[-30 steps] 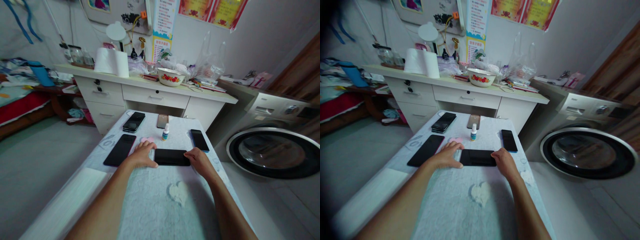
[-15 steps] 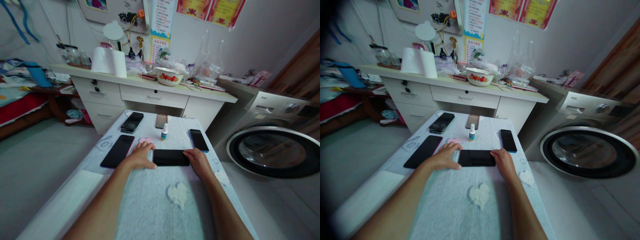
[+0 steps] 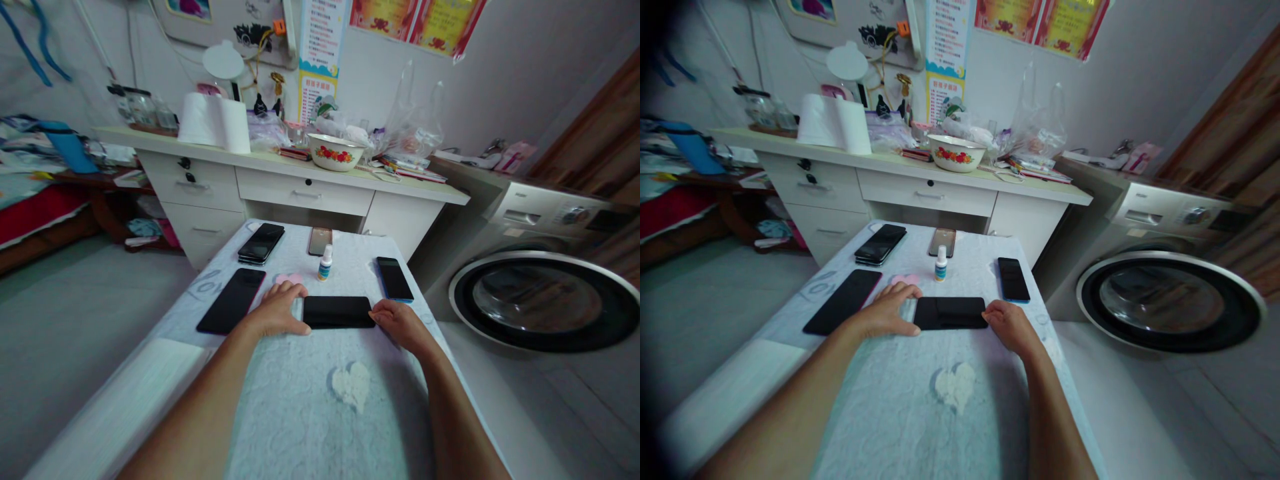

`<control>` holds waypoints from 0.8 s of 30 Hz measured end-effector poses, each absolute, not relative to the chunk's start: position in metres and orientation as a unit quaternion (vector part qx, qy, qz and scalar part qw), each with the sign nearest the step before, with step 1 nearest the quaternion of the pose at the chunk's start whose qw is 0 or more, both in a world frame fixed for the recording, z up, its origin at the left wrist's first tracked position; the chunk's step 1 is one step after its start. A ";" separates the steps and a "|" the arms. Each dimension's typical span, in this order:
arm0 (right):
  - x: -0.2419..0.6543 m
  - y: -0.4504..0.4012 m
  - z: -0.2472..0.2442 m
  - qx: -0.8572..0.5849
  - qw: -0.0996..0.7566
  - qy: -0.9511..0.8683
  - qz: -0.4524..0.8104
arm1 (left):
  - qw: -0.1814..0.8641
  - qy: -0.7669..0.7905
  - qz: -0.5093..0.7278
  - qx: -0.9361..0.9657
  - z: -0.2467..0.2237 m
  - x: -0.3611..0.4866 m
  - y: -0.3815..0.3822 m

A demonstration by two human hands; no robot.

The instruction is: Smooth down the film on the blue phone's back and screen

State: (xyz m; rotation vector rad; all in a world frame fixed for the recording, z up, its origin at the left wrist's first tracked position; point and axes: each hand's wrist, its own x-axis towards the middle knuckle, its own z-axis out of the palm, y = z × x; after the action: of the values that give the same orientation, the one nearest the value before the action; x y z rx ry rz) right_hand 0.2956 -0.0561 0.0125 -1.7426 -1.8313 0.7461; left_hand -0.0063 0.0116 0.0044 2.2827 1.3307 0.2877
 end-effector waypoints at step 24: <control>0.288 -0.037 -0.004 -0.657 0.296 -0.688 0.086 | 0.247 0.483 0.114 0.832 0.001 -0.007 0.014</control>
State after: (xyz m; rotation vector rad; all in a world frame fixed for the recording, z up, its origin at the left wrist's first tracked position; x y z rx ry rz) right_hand 0.2877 -0.0370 -0.0041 -1.7478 -1.8291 0.2280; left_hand -0.0070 0.0139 0.0006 2.2683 1.3171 0.3115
